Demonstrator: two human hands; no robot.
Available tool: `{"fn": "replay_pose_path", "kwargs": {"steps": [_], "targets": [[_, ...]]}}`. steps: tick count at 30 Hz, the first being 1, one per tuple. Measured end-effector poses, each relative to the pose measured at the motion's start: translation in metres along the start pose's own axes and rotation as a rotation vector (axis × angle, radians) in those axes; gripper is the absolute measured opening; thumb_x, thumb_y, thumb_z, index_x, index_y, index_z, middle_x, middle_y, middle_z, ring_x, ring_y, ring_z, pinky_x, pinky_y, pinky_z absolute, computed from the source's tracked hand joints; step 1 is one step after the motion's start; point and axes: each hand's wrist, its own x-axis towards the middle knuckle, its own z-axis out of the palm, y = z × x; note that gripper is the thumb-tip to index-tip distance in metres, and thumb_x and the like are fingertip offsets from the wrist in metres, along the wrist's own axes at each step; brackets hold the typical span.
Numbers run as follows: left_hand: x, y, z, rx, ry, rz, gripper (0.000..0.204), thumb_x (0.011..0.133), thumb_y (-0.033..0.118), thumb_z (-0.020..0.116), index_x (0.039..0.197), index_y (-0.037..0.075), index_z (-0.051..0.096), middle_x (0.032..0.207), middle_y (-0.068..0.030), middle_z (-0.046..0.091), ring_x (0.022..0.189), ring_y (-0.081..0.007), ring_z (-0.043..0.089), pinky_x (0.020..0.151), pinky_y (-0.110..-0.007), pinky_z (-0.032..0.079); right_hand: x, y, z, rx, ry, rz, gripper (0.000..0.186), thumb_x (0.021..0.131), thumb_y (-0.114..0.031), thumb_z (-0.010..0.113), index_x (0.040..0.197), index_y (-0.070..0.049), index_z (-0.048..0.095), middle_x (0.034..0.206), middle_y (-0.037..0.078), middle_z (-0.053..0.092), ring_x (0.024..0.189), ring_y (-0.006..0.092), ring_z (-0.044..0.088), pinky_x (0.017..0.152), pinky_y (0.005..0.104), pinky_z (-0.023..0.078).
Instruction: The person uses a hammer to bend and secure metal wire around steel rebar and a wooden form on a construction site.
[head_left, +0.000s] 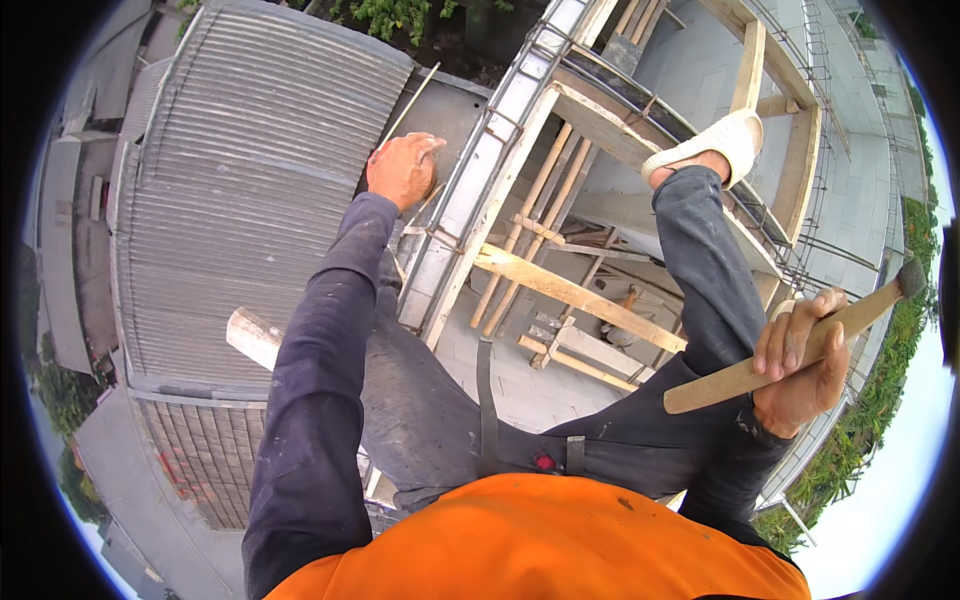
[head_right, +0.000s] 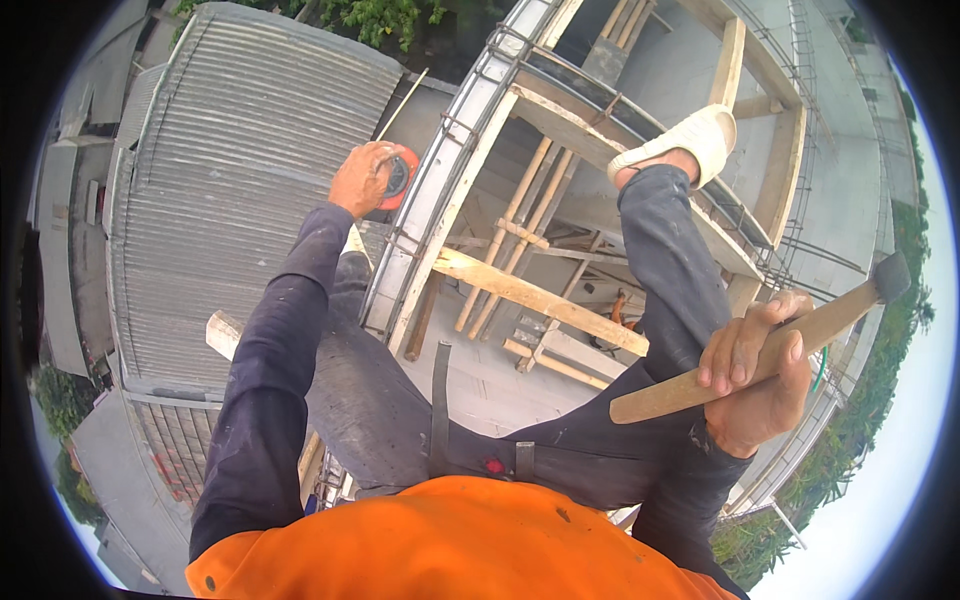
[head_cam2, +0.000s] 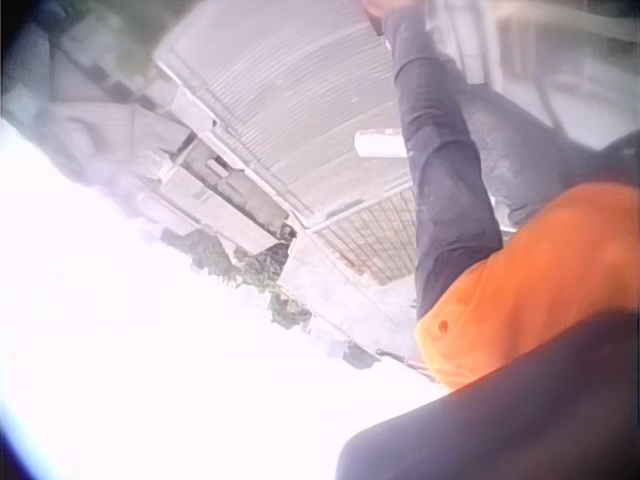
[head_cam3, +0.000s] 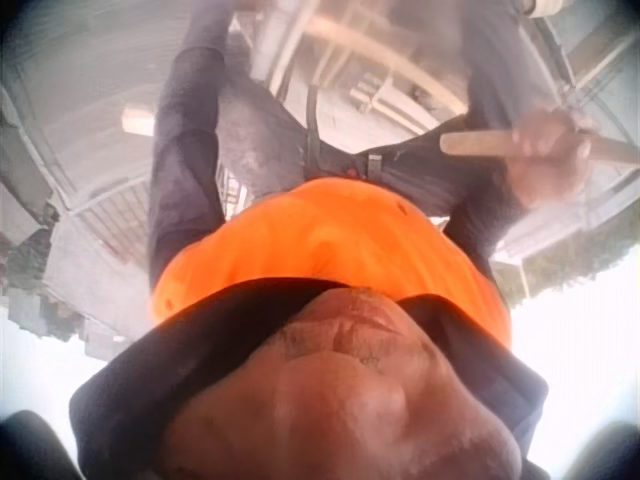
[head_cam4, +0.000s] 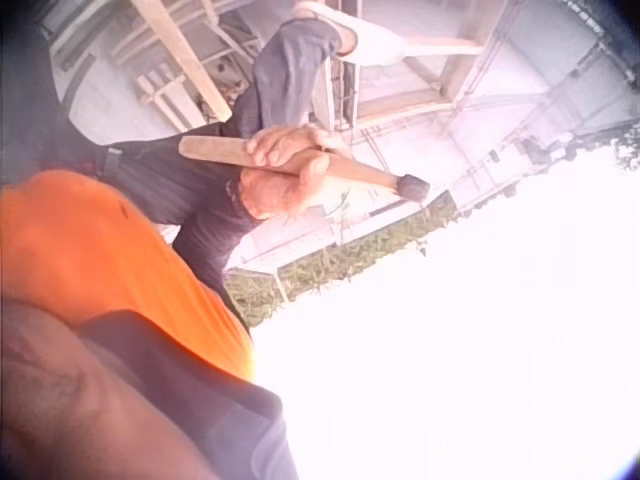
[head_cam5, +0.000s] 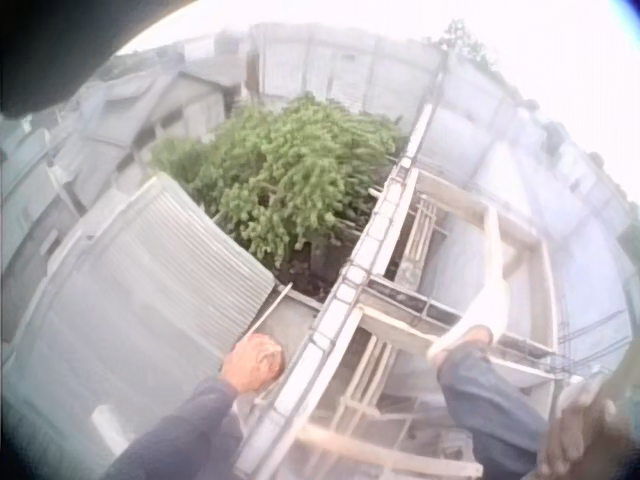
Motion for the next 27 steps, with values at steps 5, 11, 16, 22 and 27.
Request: {"fn": "replay_pose_path", "kwargs": {"steps": [5,11,16,22,27], "targets": [[0.024,0.006,0.035,0.322,-0.214,0.34,0.058,0.102,0.02,0.054,0.157,0.028,0.04,0.168,-0.0063,0.025,0.15,-0.0312,0.033,0.12,-0.048,0.036,-0.005,0.005,-0.009,-0.155,-0.073,-0.001,0.04,0.101,-0.033,0.057,0.12,0.001,0.048,0.058,0.002,0.047,0.04,0.0126,0.045,0.042,0.0273,0.047],[0.04,0.017,0.07,0.236,-0.22,0.436,0.064,0.102,0.04,0.054,0.161,0.024,0.033,0.173,-0.0045,0.009,0.159,-0.033,0.01,0.13,-0.05,0.017,-0.003,0.017,-0.006,-0.254,-0.068,0.116,0.046,0.095,-0.032,0.073,0.117,0.001,0.048,0.057,0.002,0.048,0.04,0.0131,0.046,0.044,0.0265,0.048],[0.039,0.013,0.08,0.254,-0.203,0.414,0.067,0.102,0.048,0.052,0.162,0.025,0.032,0.173,-0.0028,0.01,0.159,-0.0308,0.007,0.13,-0.05,0.011,0.0,0.024,-0.003,-0.236,-0.034,0.222,0.047,0.095,-0.032,0.073,0.118,0.0,0.047,0.057,0.002,0.048,0.039,0.0126,0.046,0.043,0.0265,0.048],[0.043,0.005,0.073,0.303,-0.165,0.48,0.067,0.103,0.05,0.049,0.163,0.03,0.027,0.173,0.0007,0.011,0.159,-0.0269,0.007,0.131,-0.05,0.009,0.003,0.03,0.0,-0.243,-0.031,0.245,0.047,0.094,-0.031,0.072,0.118,0.0,0.046,0.056,0.002,0.047,0.039,0.0128,0.046,0.042,0.0268,0.048],[0.048,0.001,0.069,0.417,-0.212,0.518,0.064,0.106,0.05,0.044,0.164,0.032,0.025,0.173,0.002,0.011,0.159,-0.026,0.008,0.131,-0.05,0.008,0.004,0.031,0.002,-0.264,-0.025,0.254,0.048,0.094,-0.031,0.073,0.118,0.0,0.046,0.056,0.002,0.047,0.039,0.0129,0.046,0.041,0.0268,0.048]]}}
